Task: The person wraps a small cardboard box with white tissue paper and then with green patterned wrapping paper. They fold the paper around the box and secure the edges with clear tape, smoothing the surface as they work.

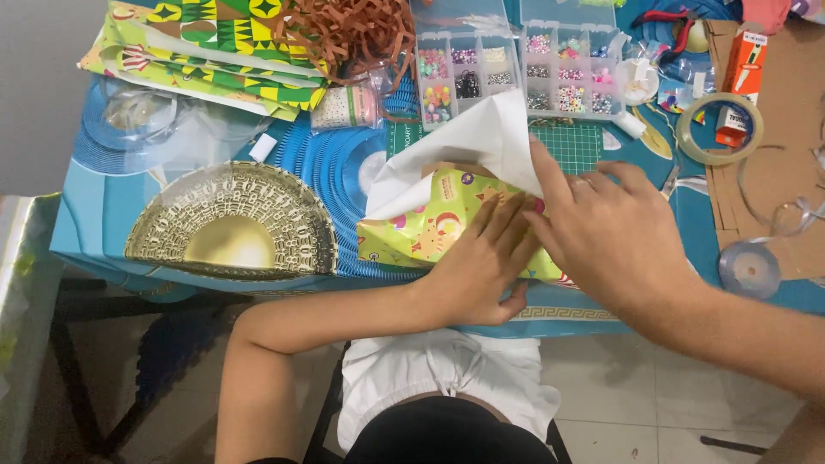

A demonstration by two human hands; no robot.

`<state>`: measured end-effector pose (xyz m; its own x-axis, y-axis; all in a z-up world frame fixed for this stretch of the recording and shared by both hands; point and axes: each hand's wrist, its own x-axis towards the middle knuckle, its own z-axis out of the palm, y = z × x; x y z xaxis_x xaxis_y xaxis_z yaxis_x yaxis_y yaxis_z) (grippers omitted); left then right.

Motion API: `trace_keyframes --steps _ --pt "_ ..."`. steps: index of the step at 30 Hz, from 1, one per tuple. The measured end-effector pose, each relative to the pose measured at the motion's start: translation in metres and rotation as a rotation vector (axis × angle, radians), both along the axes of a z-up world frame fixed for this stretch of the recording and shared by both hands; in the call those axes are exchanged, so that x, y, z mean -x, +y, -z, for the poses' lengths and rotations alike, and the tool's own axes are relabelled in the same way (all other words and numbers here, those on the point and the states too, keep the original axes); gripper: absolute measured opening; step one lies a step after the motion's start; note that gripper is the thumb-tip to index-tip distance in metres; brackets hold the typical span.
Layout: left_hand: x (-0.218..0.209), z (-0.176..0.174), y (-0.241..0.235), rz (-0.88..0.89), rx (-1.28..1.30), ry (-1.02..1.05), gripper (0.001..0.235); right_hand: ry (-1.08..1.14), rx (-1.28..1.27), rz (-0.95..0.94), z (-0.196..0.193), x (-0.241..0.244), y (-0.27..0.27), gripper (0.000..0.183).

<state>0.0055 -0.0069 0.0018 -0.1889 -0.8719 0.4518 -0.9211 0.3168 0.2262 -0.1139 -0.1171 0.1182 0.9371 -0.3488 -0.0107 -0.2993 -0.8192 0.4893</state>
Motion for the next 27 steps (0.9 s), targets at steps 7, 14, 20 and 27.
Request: trace_keyframes --steps 7,14,20,27 --pt "-0.006 -0.002 -0.003 0.047 0.057 0.094 0.056 -0.473 -0.03 -0.154 0.043 0.039 0.029 0.027" --pt "-0.037 -0.038 0.034 0.08 -0.05 0.087 0.065 -0.414 -0.127 -0.04 0.061 0.039 0.021 0.058" --pt "-0.132 -0.079 0.044 0.419 -0.229 1.069 0.016 -0.454 -0.072 -0.078 0.088 0.049 0.008 0.056" --pt "-0.192 -0.01 -0.042 -0.251 -0.373 0.643 0.077 -0.444 -0.025 -0.099 0.105 0.053 0.002 0.06"
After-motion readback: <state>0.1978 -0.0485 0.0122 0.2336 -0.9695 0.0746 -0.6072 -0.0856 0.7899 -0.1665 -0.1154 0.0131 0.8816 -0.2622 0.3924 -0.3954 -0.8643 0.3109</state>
